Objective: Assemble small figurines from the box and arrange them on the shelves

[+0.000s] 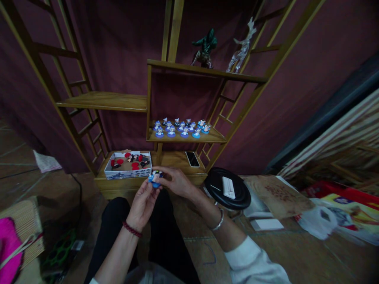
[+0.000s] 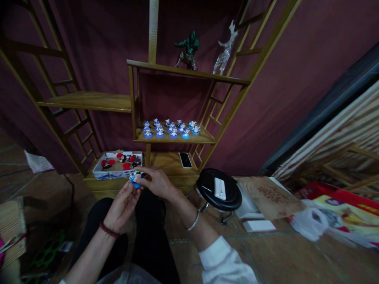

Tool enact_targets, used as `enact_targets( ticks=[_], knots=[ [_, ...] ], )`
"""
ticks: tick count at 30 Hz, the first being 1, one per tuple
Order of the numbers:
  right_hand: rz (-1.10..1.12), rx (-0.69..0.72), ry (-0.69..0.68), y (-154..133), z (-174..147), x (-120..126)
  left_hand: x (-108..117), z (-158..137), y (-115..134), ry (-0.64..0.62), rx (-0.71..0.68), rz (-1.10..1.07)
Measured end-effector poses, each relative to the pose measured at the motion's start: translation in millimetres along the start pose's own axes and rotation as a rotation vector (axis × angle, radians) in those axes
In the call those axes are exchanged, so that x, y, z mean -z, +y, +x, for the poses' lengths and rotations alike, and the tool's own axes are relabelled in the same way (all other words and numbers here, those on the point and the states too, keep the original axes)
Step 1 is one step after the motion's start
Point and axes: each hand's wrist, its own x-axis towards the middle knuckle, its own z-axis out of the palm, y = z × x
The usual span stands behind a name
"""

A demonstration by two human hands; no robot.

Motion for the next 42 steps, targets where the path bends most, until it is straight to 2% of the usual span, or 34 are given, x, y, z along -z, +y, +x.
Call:
enact_targets(
  ticks=[5,12,20,27,36,42],
  knots=[
    [0.097,-0.019,0.077,4.9,-1.5,-2.3,-3.6,3.2,2.4,0.001,0.013,-0.001],
    [0.009,-0.049,0.096,5.3,-7.0,1.1,-6.2,12.5,0.7,0.041,0.0,-0.055],
    [0.048,-0.119,0.179,17.4,-11.1,2.8,-19.1,21.6,-5.4,0.052,0.034,-0.041],
    [0.117,-0.164,0.226,23.2,-10.7,11.9,-28.2,33.0,-11.2,0.052,0.055,-0.008],
    [0.151,-0.118,0.232,26.9,-7.6,26.1,-40.8,46.6,-16.1,0.011,0.101,0.029],
    [0.145,-0.157,0.239,36.6,-6.7,37.1,-49.0,53.4,-19.1,-0.001,0.13,0.074]
  ],
)
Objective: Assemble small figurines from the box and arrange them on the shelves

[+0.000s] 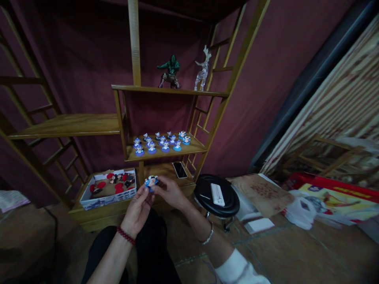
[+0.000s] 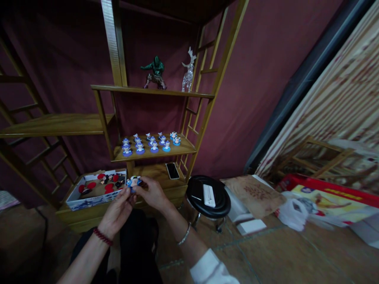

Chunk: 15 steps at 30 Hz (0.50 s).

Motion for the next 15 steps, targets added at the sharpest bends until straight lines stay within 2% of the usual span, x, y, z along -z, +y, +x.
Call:
enact_targets(
  ticks=[10,15],
  knots=[
    [0.18,-0.06,0.015,7.1,5.0,11.6,-8.2,10.5,-6.7,-0.042,0.021,0.017],
    [0.108,-0.034,0.018,4.4,6.2,18.0,-11.6,12.8,-10.0,-0.028,0.024,0.001]
  ],
)
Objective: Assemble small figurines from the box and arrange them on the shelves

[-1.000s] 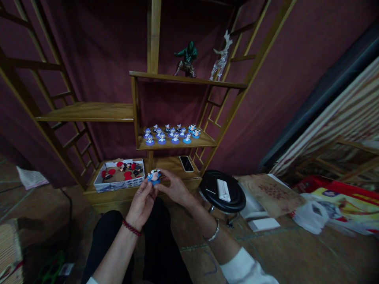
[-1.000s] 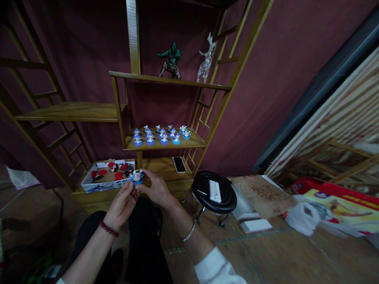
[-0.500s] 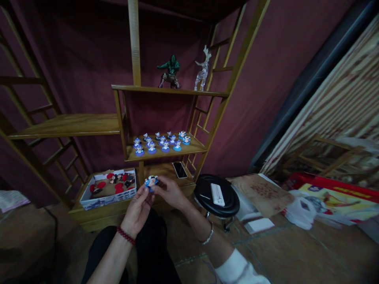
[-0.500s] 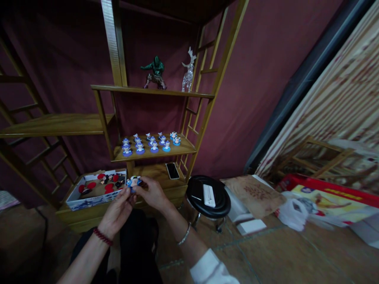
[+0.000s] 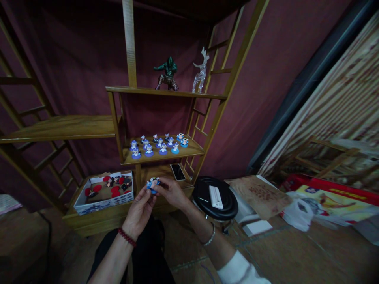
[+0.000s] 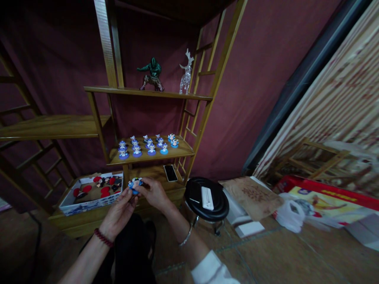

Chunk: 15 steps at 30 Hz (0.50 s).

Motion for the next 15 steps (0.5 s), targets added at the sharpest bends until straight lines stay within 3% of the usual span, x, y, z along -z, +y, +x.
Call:
enact_targets(
  ticks=[15],
  knots=[
    [0.052,0.001,-0.001,13.5,1.1,10.4,-10.9,12.2,-4.2,0.055,-0.006,-0.032]
  ],
)
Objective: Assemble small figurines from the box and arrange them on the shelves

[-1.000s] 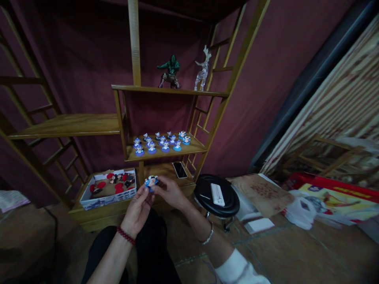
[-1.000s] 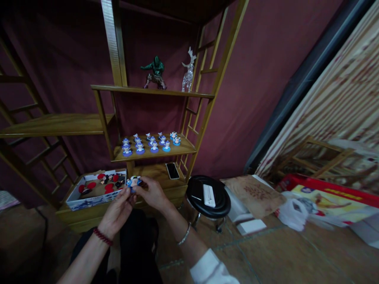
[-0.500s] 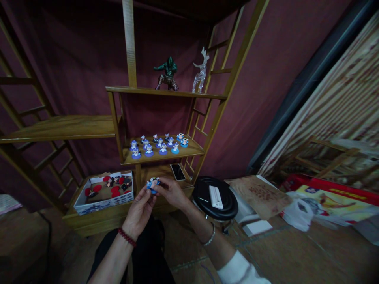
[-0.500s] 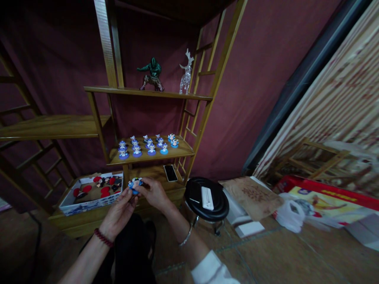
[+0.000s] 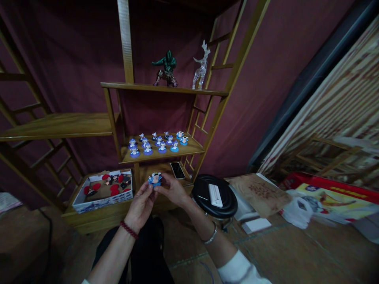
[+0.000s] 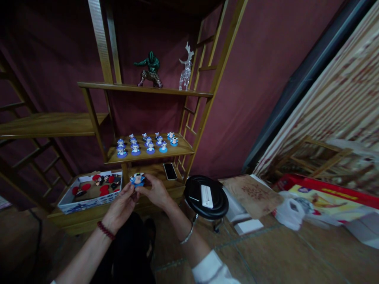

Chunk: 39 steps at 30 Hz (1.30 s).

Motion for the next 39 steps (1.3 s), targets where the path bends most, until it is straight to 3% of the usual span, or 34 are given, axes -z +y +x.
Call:
enact_targets(
  ticks=[12,25,39],
  knots=[
    [-0.013,-0.037,0.041,9.0,-2.3,9.5,-5.1,7.4,-8.0,-0.035,0.026,0.076],
    [0.039,-0.042,0.114,16.8,-7.5,29.3,-20.5,13.7,-16.8,0.009,0.066,0.169],
    [0.062,-0.037,0.212,22.6,-13.3,64.2,-52.6,22.7,-32.1,-0.125,0.131,0.267]
  ],
)
